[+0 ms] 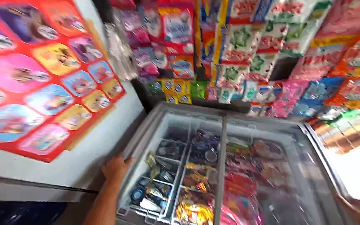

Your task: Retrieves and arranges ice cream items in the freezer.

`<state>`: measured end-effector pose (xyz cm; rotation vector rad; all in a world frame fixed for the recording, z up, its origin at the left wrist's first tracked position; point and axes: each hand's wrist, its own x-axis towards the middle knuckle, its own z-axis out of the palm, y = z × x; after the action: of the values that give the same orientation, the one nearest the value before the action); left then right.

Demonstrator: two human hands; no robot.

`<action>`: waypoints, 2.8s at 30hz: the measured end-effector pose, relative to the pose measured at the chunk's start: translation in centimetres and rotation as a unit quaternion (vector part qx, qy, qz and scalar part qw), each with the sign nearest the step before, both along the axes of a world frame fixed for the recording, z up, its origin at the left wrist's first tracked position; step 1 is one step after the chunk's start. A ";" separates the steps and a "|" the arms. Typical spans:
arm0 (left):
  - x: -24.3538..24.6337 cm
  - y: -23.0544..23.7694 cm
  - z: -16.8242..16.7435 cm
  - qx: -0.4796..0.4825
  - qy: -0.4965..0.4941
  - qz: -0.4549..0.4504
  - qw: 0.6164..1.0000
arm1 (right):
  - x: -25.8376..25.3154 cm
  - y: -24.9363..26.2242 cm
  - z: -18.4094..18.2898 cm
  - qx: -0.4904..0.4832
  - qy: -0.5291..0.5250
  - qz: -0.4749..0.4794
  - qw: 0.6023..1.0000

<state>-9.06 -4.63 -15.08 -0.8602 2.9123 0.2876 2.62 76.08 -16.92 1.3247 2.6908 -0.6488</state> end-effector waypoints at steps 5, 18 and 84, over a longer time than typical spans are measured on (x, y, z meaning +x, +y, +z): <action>-0.4 0.8 -1.6 -0.019 0.032 0.005 0.999 | -1.0 0.4 0.6 0.012 -0.036 0.015 0.999; 12.8 36.6 -1.5 0.295 0.091 -0.544 0.780 | -10.5 -16.8 5.0 -0.076 -0.049 0.382 0.920; 5.5 31.7 -0.2 -0.023 -0.294 -0.319 0.901 | 8.4 -29.7 2.3 -0.096 -0.308 0.412 0.852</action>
<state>-3.57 27.11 -15.32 0.0557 2.4348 -0.0889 10.98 46.41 -14.65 0.1697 2.2295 -0.2900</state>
